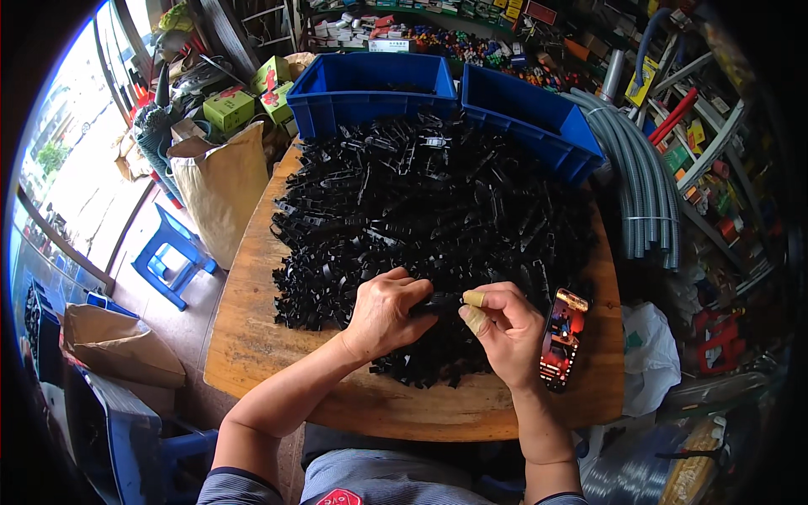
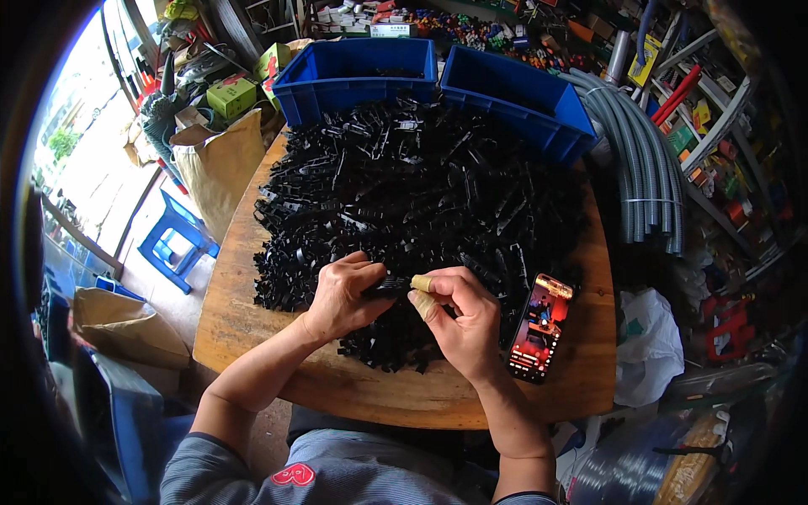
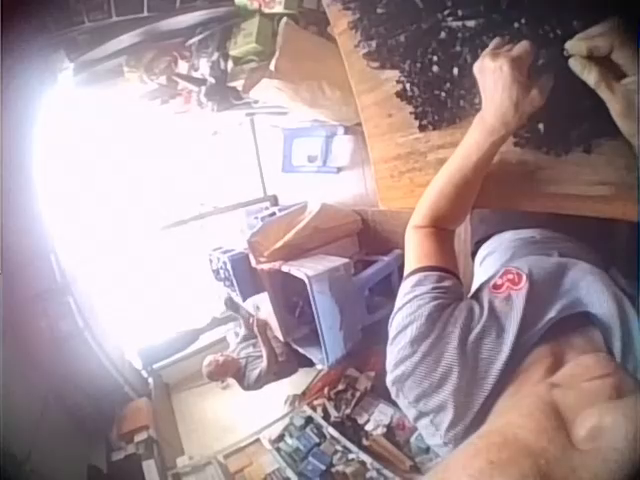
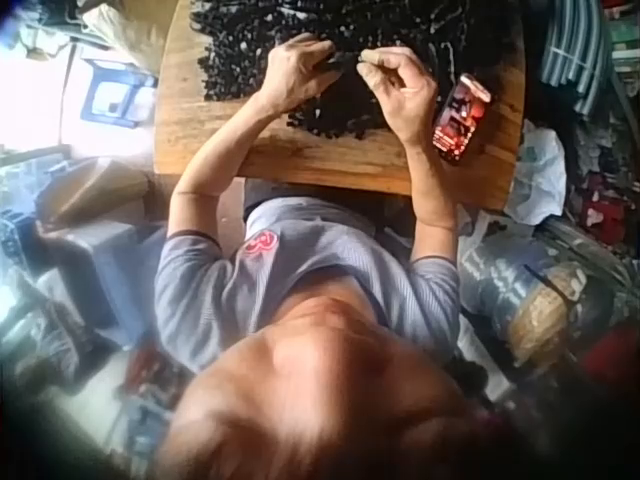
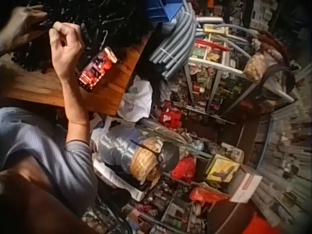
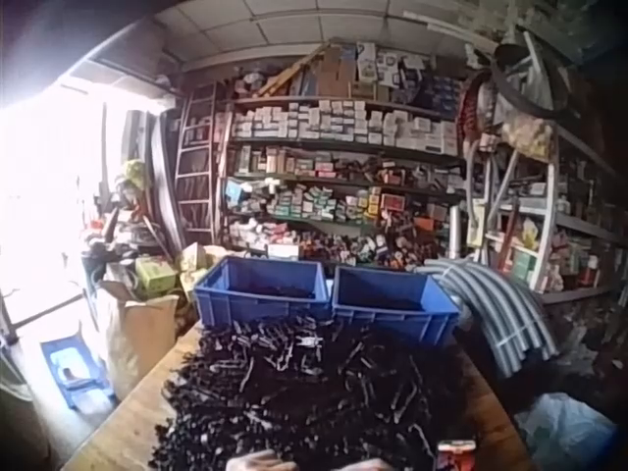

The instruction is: Sort and inspect small black industrial components into plastic bins on a workbench.

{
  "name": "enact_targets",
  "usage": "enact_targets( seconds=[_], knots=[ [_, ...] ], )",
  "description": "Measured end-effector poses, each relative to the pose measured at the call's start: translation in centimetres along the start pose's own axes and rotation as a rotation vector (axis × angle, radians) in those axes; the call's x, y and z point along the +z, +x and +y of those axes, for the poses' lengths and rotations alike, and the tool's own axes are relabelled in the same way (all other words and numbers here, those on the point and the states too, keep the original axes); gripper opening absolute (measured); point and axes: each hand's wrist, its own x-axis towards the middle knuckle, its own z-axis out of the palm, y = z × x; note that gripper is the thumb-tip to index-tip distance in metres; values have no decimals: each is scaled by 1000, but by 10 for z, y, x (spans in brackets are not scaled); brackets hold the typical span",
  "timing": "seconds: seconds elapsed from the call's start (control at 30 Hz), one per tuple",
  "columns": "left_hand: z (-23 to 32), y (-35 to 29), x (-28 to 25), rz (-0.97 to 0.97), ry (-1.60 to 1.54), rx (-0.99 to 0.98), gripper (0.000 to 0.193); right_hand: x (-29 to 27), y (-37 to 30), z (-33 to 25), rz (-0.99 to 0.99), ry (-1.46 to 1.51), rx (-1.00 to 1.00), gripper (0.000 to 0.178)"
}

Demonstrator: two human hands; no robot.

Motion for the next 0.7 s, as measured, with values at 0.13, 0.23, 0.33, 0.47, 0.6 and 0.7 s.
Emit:
enact_targets(
  seconds=[0.13,0.23,0.33,0.47,0.6,0.7],
  knots=[
    [-1,0,0,12,5,2,31,0,0,-2,1,16,3,12],
    [-3,-2,0,-43,64,-9,23,-2,1,-3,-31,17,4,12],
    [-6,-3,-2,-73,66,87,24,-6,3,-3,-96,3,-4,14],
    [-10,-4,-10,-136,140,203,23,-10,4,-6,-272,-42,77,21],
    [-7,-5,-12,-155,177,261,22,-9,2,-5,-386,-66,94,25],
    [3,-6,-13,-137,204,189,22,-5,0,-11,-349,-54,38,23]
  ],
)
